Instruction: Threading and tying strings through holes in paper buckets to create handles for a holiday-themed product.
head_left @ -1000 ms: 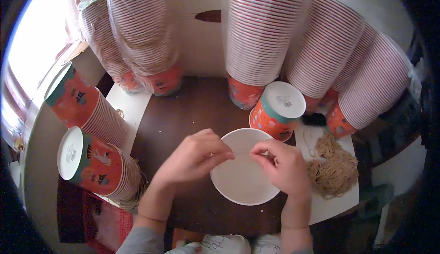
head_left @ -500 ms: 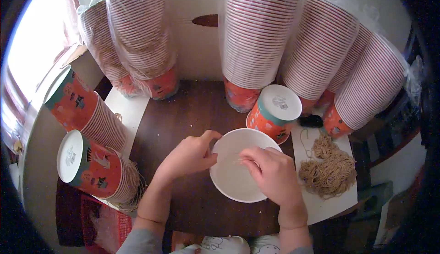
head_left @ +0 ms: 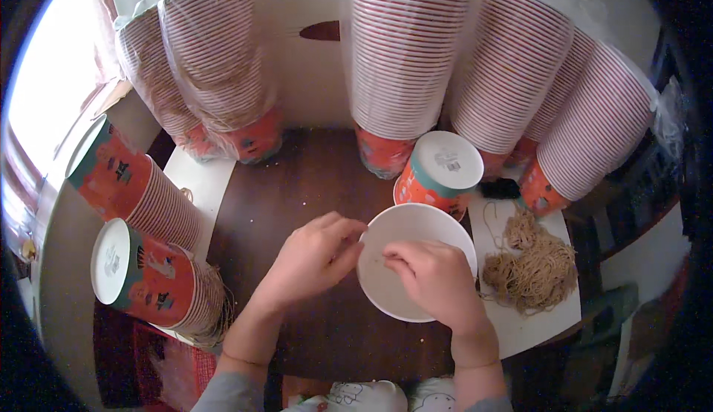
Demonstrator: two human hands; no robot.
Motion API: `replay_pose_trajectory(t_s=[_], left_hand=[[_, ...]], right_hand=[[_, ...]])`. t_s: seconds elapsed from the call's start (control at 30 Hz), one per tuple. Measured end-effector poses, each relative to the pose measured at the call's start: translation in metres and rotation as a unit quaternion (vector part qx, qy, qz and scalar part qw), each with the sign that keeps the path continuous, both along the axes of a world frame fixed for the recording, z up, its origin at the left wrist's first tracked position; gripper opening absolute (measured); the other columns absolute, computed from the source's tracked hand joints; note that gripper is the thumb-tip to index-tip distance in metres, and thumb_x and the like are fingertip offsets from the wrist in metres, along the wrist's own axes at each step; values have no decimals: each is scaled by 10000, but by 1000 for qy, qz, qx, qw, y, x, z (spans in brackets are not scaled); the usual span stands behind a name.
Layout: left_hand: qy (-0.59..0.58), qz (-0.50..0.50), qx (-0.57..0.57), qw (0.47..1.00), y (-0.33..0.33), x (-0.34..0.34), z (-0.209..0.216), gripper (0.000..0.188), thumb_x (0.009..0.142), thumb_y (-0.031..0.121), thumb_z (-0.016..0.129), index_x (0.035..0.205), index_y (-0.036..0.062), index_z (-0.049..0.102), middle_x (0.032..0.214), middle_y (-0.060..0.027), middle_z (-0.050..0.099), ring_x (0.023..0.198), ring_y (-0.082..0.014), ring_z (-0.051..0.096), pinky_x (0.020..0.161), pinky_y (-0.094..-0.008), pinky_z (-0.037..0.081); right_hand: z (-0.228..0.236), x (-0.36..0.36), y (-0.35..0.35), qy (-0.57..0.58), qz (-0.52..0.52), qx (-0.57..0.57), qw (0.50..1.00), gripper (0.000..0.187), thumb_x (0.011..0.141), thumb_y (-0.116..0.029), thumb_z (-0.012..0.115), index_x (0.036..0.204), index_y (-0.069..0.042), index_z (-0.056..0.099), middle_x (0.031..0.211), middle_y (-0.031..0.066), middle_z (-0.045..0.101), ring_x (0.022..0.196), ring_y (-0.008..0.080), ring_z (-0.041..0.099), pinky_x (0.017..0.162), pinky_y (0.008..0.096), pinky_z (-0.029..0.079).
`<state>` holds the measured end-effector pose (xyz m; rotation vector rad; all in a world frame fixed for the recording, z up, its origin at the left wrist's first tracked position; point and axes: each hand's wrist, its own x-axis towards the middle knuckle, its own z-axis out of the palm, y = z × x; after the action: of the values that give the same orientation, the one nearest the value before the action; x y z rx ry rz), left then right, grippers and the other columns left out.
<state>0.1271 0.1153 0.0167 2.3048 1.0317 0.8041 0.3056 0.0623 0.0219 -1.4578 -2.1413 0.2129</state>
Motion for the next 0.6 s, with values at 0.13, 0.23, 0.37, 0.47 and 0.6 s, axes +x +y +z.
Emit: replay_pose_trajectory(t_s=[0.13,0.23,0.37,0.47,0.6], left_hand=[[-66,-78,56,993,-6,6,3,142,739,132,593,830,23,600,744,-123,534,731,-286,527,651,-348,444],[-73,-113,17,991,-6,8,3,125,726,109,606,801,11,589,735,-111,530,730,-269,510,651,-341,435],[-47,-131,6,990,-4,10,6,88,721,76,598,756,2,567,738,-113,525,712,-268,513,633,-346,433],[-90,-128,18,988,-3,-4,9,71,720,58,583,741,-3,553,717,-109,514,678,-251,510,611,-325,428],[-291,-62,-220,929,5,-22,15,59,749,23,526,693,21,508,696,-4,481,664,-79,460,540,-226,377]], right_hand=[[3,-1,0,87,8,45,995,130,684,-69,628,792,-62,556,682,88,593,632,243,585,557,333,458],[3,-2,-1,100,9,46,994,121,682,-58,634,768,-59,548,672,83,593,617,236,588,546,323,460],[6,3,0,134,18,22,991,125,685,-65,638,778,-47,557,683,86,601,622,236,597,552,310,469],[6,6,0,106,51,32,993,146,680,-56,641,815,-35,590,711,94,614,629,214,606,567,298,474],[-2,66,-1,189,10,-93,978,140,698,-10,609,836,-11,634,730,84,633,623,131,595,582,238,467]])
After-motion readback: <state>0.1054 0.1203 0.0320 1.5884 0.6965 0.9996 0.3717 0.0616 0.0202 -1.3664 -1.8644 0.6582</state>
